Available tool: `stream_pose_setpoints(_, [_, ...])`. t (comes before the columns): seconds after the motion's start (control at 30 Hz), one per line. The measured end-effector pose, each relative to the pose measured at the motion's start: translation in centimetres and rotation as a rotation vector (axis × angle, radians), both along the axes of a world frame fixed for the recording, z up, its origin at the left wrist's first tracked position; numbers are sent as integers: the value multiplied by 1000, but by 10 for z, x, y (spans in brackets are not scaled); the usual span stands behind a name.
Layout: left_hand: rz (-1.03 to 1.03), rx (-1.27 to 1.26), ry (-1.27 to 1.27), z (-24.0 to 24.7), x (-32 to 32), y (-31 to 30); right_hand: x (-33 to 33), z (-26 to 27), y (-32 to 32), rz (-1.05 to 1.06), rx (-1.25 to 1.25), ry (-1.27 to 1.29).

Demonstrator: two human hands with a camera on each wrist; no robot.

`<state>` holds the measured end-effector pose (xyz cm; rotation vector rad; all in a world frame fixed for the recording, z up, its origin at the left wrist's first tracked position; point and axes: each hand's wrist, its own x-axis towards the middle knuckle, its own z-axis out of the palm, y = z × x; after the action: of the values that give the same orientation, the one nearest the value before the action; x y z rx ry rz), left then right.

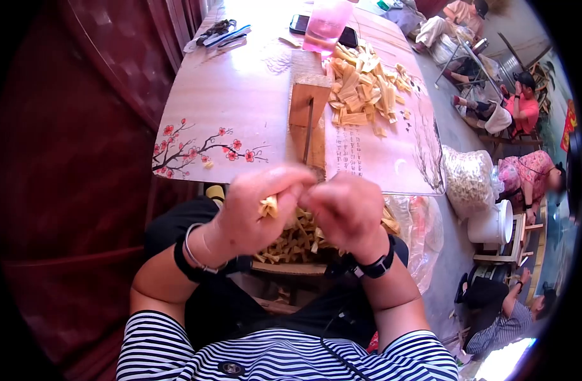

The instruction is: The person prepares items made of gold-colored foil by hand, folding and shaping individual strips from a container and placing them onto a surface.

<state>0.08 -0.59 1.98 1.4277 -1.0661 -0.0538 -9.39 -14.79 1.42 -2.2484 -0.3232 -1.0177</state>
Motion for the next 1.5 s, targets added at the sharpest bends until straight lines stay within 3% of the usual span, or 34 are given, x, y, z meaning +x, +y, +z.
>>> stream_pose_setpoints(0.1, [-314,387,707,10,-12,13,-8,23,11,280,-57,55])
stream_pose_setpoints(0.13, [-482,333,505,-3,-13,12,-11,28,8,297,-36,76])
stream_pose_setpoints(0.2, [-907,1003,549,7,-10,9,-15,35,0,337,6,119])
stream_pose_setpoints(0.27, [-1285,794,500,10,-7,13,-12,28,-3,232,132,89])
stream_pose_setpoints(0.3, [-1296,333,511,11,-5,18,-14,25,-5,168,235,173])
stream_pose_setpoints(0.33, [-1154,228,361,20,3,21,-17,22,-6,102,337,256])
stream_pose_setpoints(0.4, [-487,104,-129,20,5,19,-17,21,3,70,535,566])
stream_pose_setpoints(0.47, [-177,285,-696,17,16,22,-15,8,0,282,858,959])
stream_pose_setpoints(0.5, [-211,188,-653,8,21,17,-13,6,3,329,936,1045])
stream_pose_setpoints(0.6, [-152,-133,-599,-5,15,12,-10,4,32,373,1519,967])
stream_pose_setpoints(0.67, [-42,-65,-536,-2,12,20,-13,-11,24,416,1619,746])
stream_pose_setpoints(0.73, [109,-28,-399,-1,9,14,-9,8,25,190,1476,500])
stream_pose_setpoints(0.77, [32,18,-291,-5,12,15,-11,8,25,108,1237,441])
stream_pose_setpoints(0.87, [-154,223,-217,7,19,24,-18,7,23,131,807,370])
stream_pose_setpoints(0.9, [-149,225,-230,6,18,24,-19,3,20,140,760,423])
stream_pose_setpoints(1.0, [-37,370,-419,9,5,26,-10,5,20,14,127,393])
stream_pose_setpoints(1.03, [-6,297,-479,2,6,23,-10,5,20,-19,89,438])
stream_pose_setpoints(1.13, [-106,208,-504,-2,12,17,-14,3,18,-112,243,685])
stream_pose_setpoints(1.23, [-205,-109,-265,0,23,15,-19,16,10,160,707,1008])
stream_pose_setpoints(1.27, [-219,-96,-111,5,28,21,-19,20,9,258,863,1108])
stream_pose_setpoints(1.33, [-244,-67,193,20,39,39,-21,18,10,418,1005,1109])
stream_pose_setpoints(1.4, [-234,-107,256,14,37,35,-23,1,4,606,1133,1074])
stream_pose_setpoints(1.5, [-248,10,387,9,43,34,-20,-8,5,638,1414,1024])
